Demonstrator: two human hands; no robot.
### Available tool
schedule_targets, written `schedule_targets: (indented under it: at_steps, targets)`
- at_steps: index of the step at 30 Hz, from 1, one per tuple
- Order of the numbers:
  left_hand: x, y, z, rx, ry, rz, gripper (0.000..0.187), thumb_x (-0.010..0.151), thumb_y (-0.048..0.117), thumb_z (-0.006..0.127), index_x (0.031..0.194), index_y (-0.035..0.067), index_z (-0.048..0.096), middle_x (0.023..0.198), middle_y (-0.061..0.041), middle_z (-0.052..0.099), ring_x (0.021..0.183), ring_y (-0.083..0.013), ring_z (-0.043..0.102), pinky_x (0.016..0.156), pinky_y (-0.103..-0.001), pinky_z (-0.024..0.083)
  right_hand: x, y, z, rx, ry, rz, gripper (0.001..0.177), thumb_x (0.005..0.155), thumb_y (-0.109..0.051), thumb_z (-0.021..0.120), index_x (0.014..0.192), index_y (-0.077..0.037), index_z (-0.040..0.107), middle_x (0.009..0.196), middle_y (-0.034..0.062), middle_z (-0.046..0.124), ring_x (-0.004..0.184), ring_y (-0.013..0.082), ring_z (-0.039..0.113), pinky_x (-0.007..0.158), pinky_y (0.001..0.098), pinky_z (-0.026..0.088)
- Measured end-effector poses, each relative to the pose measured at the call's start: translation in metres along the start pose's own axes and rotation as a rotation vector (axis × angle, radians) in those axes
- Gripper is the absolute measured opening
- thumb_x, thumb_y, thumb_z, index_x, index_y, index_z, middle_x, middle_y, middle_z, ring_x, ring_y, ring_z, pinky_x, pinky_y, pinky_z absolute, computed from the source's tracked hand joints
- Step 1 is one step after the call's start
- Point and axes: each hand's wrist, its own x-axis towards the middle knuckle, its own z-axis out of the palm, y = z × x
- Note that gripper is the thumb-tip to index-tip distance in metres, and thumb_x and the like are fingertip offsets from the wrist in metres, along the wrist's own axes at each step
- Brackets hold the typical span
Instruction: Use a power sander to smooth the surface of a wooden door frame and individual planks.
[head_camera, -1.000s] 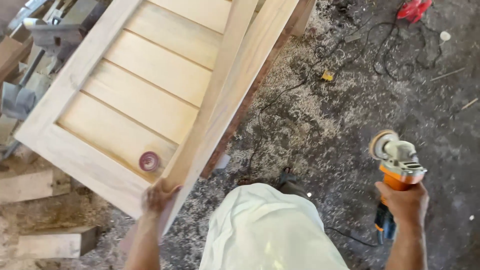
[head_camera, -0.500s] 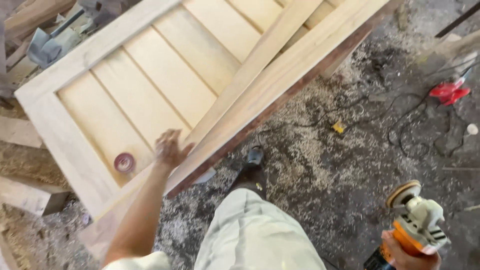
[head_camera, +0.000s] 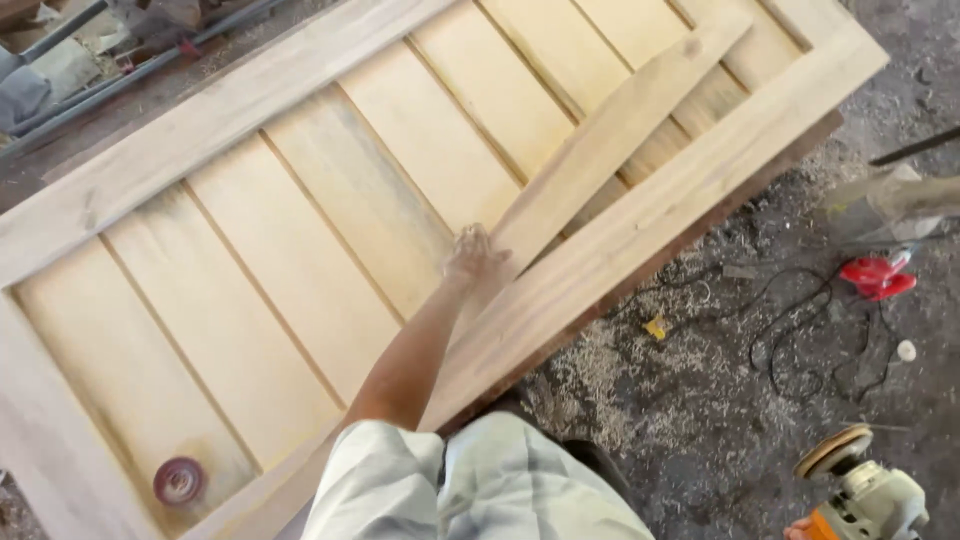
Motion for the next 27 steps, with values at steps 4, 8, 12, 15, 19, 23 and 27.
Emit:
schedule_targets:
  at_steps: [4, 8, 12, 15, 19, 23, 27]
  targets:
    - [-0.043, 0.048, -0.106, -0.310, -0.130, -0.299, 0.071, 0.085, 0.050, 0.072, 0.140, 0.010, 0.054, 0.146, -0.015, 0.054, 0.142, -0.0303, 0.048, 0.120, -0.040, 0.039, 0.050, -0.085, 0.043, 0.191, 0.038, -0.041, 0.023, 0.082, 0.004, 0.079, 0.102, -0.002, 0.070, 0.088, 0.0129, 0.074, 0.080, 0.0215, 0.075, 0.074, 0.0378, 0.063]
    - [-0.038, 0.029, -0.052, -0.420, 0.116, -0.161, 0.052, 0.081, 0.038, 0.084, 0.117, 0.006, 0.063, 0.119, -0.020, 0.061, 0.116, -0.0383, 0.057, 0.098, -0.050, 0.047, 0.028, -0.266, 0.085, 0.334, 0.046, -0.019, 0.027, 0.082, 0.004, 0.077, 0.107, -0.004, 0.070, 0.094, 0.0107, 0.074, 0.087, 0.0191, 0.073, 0.078, 0.0359, 0.062]
    - [-0.090, 0.084, -0.098, -0.361, 0.210, 0.036, 0.015, 0.097, 0.018, 0.067, 0.090, 0.006, 0.064, 0.093, -0.012, 0.065, 0.089, -0.0285, 0.067, 0.082, -0.045, 0.057, 0.066, -0.311, 0.088, 0.407, 0.013, -0.086, 0.031, 0.081, 0.005, 0.077, 0.110, -0.005, 0.070, 0.100, 0.0088, 0.074, 0.091, 0.0172, 0.073, 0.078, 0.0341, 0.061]
    - [-0.147, 0.128, -0.122, -0.354, 0.367, 0.180, 0.010, 0.096, 0.008, 0.063, 0.087, 0.004, 0.062, 0.091, -0.012, 0.064, 0.088, -0.0304, 0.066, 0.080, -0.044, 0.056, 0.098, -0.310, 0.070, 0.408, -0.070, -0.138, 0.029, 0.082, 0.008, 0.078, 0.108, -0.001, 0.070, 0.097, 0.0102, 0.073, 0.082, 0.0179, 0.068, 0.065, 0.0332, 0.053]
    - [-0.176, 0.165, -0.129, -0.247, 0.466, 0.277, 0.008, 0.092, 0.011, 0.066, 0.088, 0.005, 0.063, 0.094, -0.013, 0.064, 0.093, -0.0337, 0.066, 0.084, -0.046, 0.055, 0.155, -0.320, 0.044, 0.419, -0.205, -0.193, 0.031, 0.079, 0.008, 0.079, 0.107, -0.002, 0.068, 0.097, 0.0069, 0.072, 0.079, 0.0152, 0.067, 0.057, 0.0303, 0.050]
    - [-0.174, 0.170, -0.078, -0.206, 0.520, 0.287, 0.009, 0.090, 0.014, 0.065, 0.094, 0.006, 0.064, 0.102, -0.015, 0.065, 0.099, -0.0351, 0.065, 0.085, -0.046, 0.054, 0.195, -0.313, 0.022, 0.413, -0.348, -0.352, 0.031, 0.081, 0.008, 0.079, 0.108, -0.001, 0.067, 0.100, 0.0075, 0.071, 0.090, 0.0168, 0.069, 0.076, 0.0321, 0.058]
    - [-0.184, 0.183, -0.083, -0.049, 0.402, 0.066, 0.009, 0.094, 0.015, 0.065, 0.095, 0.007, 0.064, 0.105, -0.012, 0.065, 0.104, -0.0326, 0.066, 0.090, -0.046, 0.055, 0.223, -0.304, 0.025, 0.628, -0.558, -0.337, 0.028, 0.087, 0.003, 0.074, 0.114, 0.001, 0.065, 0.102, 0.0116, 0.071, 0.092, 0.0238, 0.072, 0.084, 0.0389, 0.061]
